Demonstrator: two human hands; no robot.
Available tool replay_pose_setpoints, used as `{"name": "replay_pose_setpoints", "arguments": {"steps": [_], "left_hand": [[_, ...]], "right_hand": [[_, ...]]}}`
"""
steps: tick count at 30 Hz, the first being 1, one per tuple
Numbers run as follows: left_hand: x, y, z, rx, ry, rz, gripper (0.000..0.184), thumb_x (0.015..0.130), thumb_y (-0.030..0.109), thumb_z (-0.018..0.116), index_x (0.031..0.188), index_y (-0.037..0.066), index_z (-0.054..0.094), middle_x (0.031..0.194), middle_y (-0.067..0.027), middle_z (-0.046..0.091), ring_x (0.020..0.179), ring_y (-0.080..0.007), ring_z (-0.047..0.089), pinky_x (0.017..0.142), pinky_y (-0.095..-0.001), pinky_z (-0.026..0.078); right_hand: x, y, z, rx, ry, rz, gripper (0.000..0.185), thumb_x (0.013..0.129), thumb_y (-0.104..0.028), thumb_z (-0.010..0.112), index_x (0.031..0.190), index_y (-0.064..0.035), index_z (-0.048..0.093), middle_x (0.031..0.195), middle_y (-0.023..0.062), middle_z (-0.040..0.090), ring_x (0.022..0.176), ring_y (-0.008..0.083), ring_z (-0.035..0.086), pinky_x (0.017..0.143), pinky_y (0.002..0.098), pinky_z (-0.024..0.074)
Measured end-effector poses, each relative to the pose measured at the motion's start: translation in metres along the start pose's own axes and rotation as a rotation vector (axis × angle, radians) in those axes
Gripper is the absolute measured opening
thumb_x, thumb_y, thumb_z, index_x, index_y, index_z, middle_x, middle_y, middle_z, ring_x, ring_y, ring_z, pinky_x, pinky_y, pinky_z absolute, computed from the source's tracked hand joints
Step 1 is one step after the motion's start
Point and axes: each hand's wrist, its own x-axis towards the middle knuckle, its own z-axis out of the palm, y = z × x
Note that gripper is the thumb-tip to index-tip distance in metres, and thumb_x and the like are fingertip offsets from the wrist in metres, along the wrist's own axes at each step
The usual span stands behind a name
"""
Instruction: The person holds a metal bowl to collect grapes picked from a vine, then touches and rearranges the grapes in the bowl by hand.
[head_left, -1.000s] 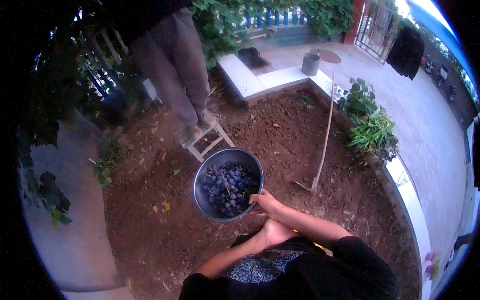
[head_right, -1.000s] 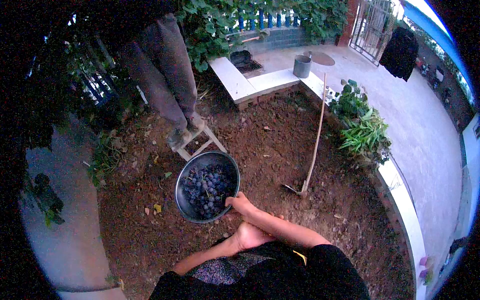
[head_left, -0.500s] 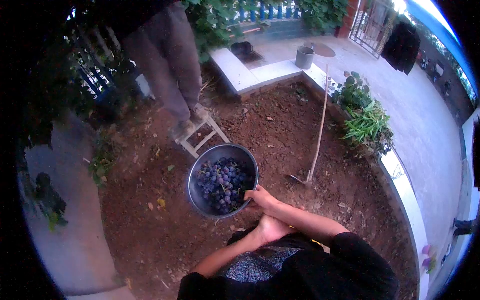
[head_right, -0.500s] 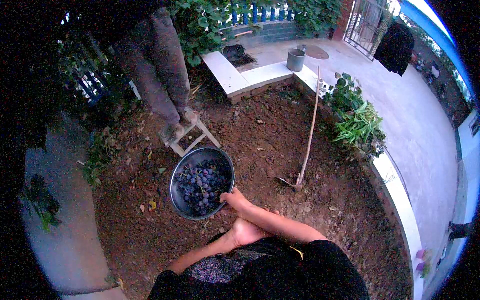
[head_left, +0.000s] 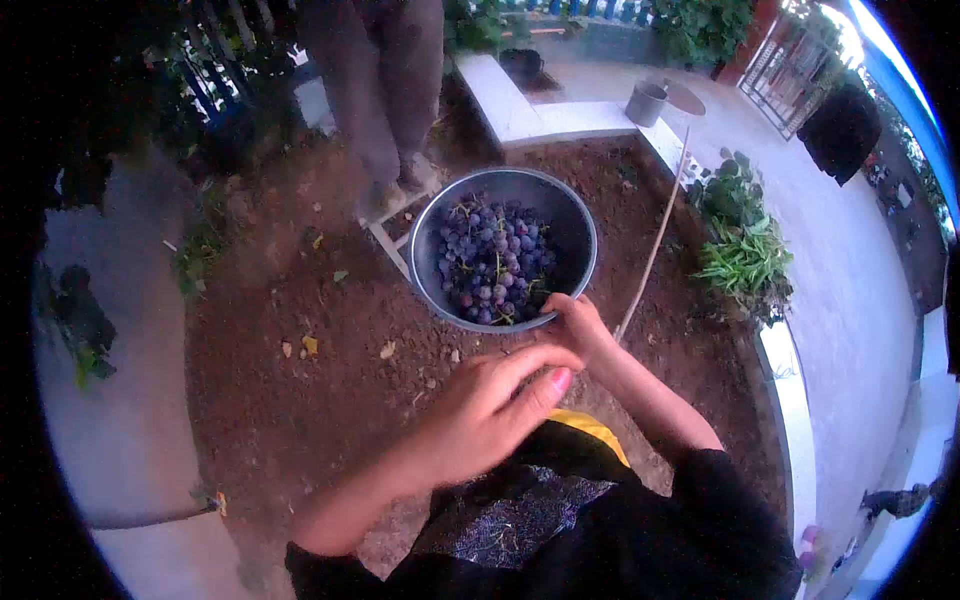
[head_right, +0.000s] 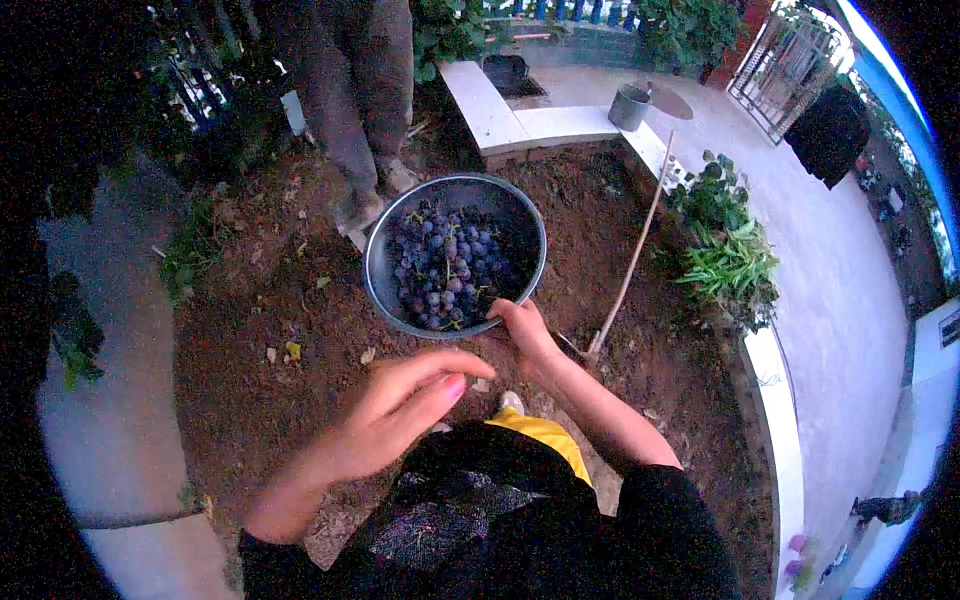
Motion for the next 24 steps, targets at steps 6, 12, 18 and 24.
{"name": "replay_pose_setpoints", "arguments": {"steps": [6, 12, 18, 24], "left_hand": [[-0.024, 0.087, 0.008, 0.763, 0.322, 0.729, 0.021, 0.077, 0.011, 0.05, 0.096, 0.001, 0.054, 0.095, -0.013, 0.055, 0.088, -0.0241, 0.054, 0.077, -0.032, 0.042], [-0.04, 0.1, 0.019, 0.916, 0.416, 0.835, 0.02, 0.077, 0.01, 0.051, 0.095, 0.0, 0.054, 0.091, -0.0128, 0.056, 0.085, -0.0231, 0.054, 0.074, -0.0316, 0.043], [-0.047, 0.106, 0.019, 0.97, 0.464, 0.846, 0.019, 0.077, 0.009, 0.052, 0.094, -0.001, 0.053, 0.088, -0.0127, 0.056, 0.081, -0.0221, 0.054, 0.071, -0.0312, 0.045], [-0.06, 0.11, 0.013, 1.015, 0.499, 0.809, 0.018, 0.077, 0.008, 0.053, 0.093, -0.002, 0.053, 0.084, -0.0125, 0.057, 0.077, -0.0212, 0.055, 0.068, -0.0308, 0.046]], "right_hand": [[-0.014, 0.0, 0.001, -0.174, 0.084, 0.098, 0.016, 0.072, -0.012, 0.047, 0.085, -0.003, 0.046, 0.072, 0.0079, 0.055, 0.061, 0.0188, 0.056, 0.055, 0.0308, 0.0509], [-0.021, 0.012, 0.006, 0.022, 0.035, 0.219, 0.02, 0.071, -0.01, 0.046, 0.088, 0.0012, 0.047, 0.08, 0.0132, 0.057, 0.066, 0.0235, 0.058, 0.064, 0.0326, 0.0491], [-0.015, 0.02, 0.0, 0.037, -0.021, 0.208, 0.027, 0.072, -0.013, 0.045, 0.096, -0.0018, 0.045, 0.079, 0.0111, 0.058, 0.067, 0.021, 0.061, 0.055, 0.0289, 0.051], [-0.021, 0.017, 0.004, 0.0, 0.018, 0.146, 0.022, 0.071, -0.012, 0.047, 0.09, -0.0023, 0.048, 0.078, 0.0087, 0.058, 0.064, 0.0183, 0.059, 0.053, 0.0271, 0.0496]]}}
